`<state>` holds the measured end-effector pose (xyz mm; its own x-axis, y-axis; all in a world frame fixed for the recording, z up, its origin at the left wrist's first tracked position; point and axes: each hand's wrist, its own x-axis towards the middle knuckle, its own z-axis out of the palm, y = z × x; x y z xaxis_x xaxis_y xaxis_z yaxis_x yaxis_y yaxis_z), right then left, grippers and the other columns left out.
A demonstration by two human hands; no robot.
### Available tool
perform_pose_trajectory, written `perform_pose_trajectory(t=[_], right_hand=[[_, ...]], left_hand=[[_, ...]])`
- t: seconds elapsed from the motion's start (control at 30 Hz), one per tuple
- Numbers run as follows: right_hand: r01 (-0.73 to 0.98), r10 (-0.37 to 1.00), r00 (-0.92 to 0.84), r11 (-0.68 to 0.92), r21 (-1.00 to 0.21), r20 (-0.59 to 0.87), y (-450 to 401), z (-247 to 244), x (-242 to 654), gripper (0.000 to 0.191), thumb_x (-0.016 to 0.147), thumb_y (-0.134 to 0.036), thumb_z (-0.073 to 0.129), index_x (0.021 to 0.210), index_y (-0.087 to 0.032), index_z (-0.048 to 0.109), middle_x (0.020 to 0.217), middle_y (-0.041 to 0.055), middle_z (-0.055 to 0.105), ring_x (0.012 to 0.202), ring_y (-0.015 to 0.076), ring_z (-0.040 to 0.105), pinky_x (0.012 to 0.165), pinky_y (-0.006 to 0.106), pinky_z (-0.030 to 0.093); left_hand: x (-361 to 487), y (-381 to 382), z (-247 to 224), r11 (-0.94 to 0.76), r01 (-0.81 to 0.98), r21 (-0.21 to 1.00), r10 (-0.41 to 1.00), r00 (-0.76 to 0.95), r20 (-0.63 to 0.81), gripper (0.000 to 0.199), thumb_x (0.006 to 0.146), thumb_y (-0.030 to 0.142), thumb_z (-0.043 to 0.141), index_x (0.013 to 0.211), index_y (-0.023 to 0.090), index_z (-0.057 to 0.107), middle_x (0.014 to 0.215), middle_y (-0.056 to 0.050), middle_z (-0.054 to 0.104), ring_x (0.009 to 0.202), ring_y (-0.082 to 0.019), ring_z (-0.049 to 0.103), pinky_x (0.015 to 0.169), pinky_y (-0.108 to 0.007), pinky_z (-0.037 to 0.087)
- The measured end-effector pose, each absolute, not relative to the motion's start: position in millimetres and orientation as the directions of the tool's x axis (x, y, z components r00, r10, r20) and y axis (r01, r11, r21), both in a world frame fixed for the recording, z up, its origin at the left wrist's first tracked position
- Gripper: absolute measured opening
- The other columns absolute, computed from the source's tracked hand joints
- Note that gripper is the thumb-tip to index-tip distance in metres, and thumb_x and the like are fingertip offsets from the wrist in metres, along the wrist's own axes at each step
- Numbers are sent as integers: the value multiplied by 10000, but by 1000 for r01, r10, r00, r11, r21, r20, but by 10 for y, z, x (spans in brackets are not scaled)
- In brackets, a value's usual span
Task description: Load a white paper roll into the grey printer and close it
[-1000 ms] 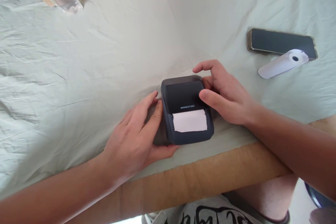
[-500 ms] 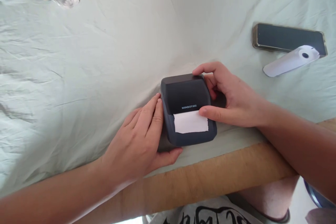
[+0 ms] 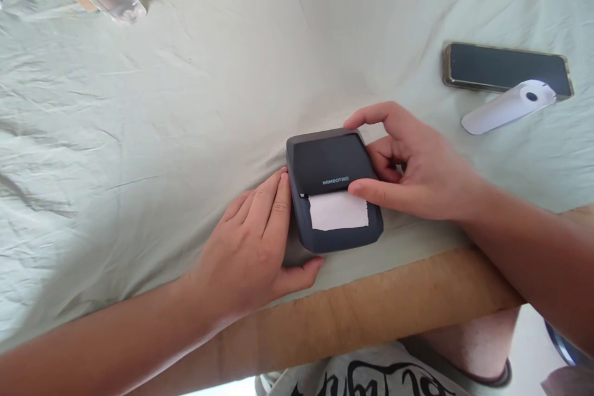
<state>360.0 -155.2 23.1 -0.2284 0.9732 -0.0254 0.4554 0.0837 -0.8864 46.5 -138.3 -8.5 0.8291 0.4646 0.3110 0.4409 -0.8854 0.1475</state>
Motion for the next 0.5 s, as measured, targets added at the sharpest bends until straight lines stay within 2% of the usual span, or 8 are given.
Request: perform_pose_trajectory(t=[0.1,0.17,0.3,0.43,0.5], right_hand=[[469,989,-143,106,-877,43,-1601,352,3532,448,1079,-530,880,1378,-305,635,563,-141,414,525,153,464,581,388,340],[505,988,-79,157,-848,136,-1610,413,3486,388,1097,-550,883,1304,-316,653,565,-134,500,508,143,474,587,381,355],[578,954,7,240,-780,299,-1590,443,3426,248,1131,-447,861,1252,-314,691,647,-110,696,520,153,593,612,384,450],[625,957,14,217,-750,288,-1529,446,3424,182,1125,-413,814,1215,-309,694,884,-44,877,595,182,705,624,394,498],[705,968,-91,228,-671,233,-1467,478,3432,74,1079,-343,765,1100,-298,709,937,-37,886,612,176,692,671,392,497]], left_hand=[[465,-1394,-73,-884,446,143,468,830,302,879,1139,459,671,1816,-33,403,1636,-403,751,1461,-507,845,1135,-595,771],[467,-1407,-71,-882,452,134,471,828,306,863,1146,437,662,1803,-57,401,1638,-408,747,1465,-498,840,1161,-584,759],[481,-1435,-77,-878,465,115,477,828,293,874,1149,444,653,1781,-104,402,1651,-420,736,1493,-488,824,1213,-560,737],[498,-1458,-97,-885,452,110,463,832,306,880,1140,407,660,1779,-131,384,1655,-435,727,1537,-497,796,1239,-569,723],[500,-1463,-103,-884,453,120,466,830,307,901,1131,401,676,1793,-127,369,1660,-432,724,1539,-500,793,1241,-577,721]])
